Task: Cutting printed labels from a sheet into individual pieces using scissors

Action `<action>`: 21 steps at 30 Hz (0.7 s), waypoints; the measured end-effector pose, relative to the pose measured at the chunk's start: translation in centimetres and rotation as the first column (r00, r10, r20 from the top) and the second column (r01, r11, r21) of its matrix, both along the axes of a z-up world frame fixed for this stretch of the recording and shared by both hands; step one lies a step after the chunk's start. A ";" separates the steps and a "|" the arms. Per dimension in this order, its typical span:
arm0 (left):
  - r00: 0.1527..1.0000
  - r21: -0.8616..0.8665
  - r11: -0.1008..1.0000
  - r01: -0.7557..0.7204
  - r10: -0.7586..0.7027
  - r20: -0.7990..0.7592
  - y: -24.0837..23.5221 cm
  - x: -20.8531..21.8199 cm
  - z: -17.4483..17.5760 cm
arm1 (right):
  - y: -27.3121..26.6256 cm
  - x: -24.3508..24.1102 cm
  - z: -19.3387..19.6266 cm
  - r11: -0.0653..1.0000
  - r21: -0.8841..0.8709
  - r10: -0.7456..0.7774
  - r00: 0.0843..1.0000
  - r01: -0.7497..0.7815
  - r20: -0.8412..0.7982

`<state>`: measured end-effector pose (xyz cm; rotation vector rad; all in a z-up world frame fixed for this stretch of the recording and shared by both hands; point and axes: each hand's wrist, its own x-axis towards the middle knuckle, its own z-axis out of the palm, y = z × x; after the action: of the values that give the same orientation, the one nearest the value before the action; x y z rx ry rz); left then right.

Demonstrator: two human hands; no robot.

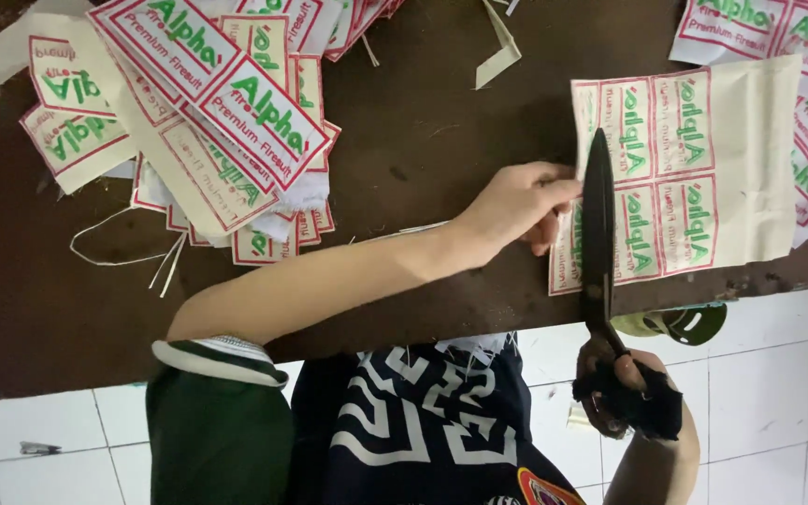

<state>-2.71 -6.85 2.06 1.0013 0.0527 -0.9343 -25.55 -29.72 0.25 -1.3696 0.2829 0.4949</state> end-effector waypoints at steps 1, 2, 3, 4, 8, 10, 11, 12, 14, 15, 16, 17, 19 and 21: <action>1.000 -0.003 1.000 0.003 -0.003 0.002 -0.4 0.6 0.4 | 0.9 0.8 1.0 1.000 -0.003 -0.003 1.000 0.003 0.002; 0.980 0.166 0.976 0.139 -0.159 0.118 -0.6 1.0 0.7 | 1.9 1.4 2.0 0.996 0.091 0.006 0.999 -0.010 0.039; 0.923 0.344 0.907 0.245 -0.326 0.203 -0.9 1.5 1.1 | 2.9 2.1 3.0 0.983 0.184 0.013 0.997 -0.027 0.077; 0.923 0.345 0.905 0.247 -0.328 0.202 -1.4 1.5 0.5 | 2.4 1.5 2.2 0.982 0.186 0.011 0.997 -0.025 0.076; 0.710 0.541 0.794 0.276 -0.548 0.442 -2.9 1.4 -1.1 | 1.5 0.2 0.0 0.963 0.269 -0.015 0.996 -0.011 0.093; 0.734 0.563 0.790 0.244 -0.530 0.425 -2.2 1.4 -0.6 | 1.7 -0.6 0.0 0.962 0.273 -0.025 0.996 0.002 0.081; 0.765 0.548 0.819 0.172 -0.461 0.449 -1.2 1.5 0.3 | 1.7 -1.1 0.2 0.960 0.279 -0.027 0.997 0.007 0.068; 0.791 0.536 0.839 0.093 -0.389 0.472 -0.1 1.9 1.2 | 1.9 -1.3 0.4 0.957 0.289 -0.027 0.998 0.009 0.056; 0.795 0.466 0.885 0.004 -0.286 0.535 1.3 2.8 0.1 | 2.3 -1.7 1.3 0.958 0.282 0.050 0.999 -0.052 0.013; 0.789 0.386 0.919 -0.081 -0.177 0.589 2.1 3.2 -0.6 | 2.5 -1.9 1.7 0.955 0.273 0.124 0.992 -0.111 -0.032; 0.789 0.386 0.919 -0.078 -0.180 0.587 3.0 3.6 -1.3 | 2.7 -2.1 2.1 0.956 0.274 0.122 0.992 -0.108 -0.034; 0.821 0.250 0.958 -0.138 -0.030 0.571 3.9 4.0 -2.0 | 2.8 -2.2 2.4 0.978 0.131 0.180 0.975 -0.163 -0.130; 0.839 0.105 0.976 -0.193 0.109 0.533 5.0 4.4 -2.8 | 3.3 -2.4 3.2 0.976 -0.015 0.209 0.950 -0.218 -0.231; 0.828 0.158 0.933 -0.322 0.196 0.525 5.5 4.6 -3.0 | 4.0 -2.6 4.1 0.954 -0.046 0.277 0.933 -0.295 -0.230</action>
<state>1.93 -1.30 -0.93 1.4037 -0.1369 -0.3954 -28.10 -25.72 4.32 -1.4430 0.2880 0.8919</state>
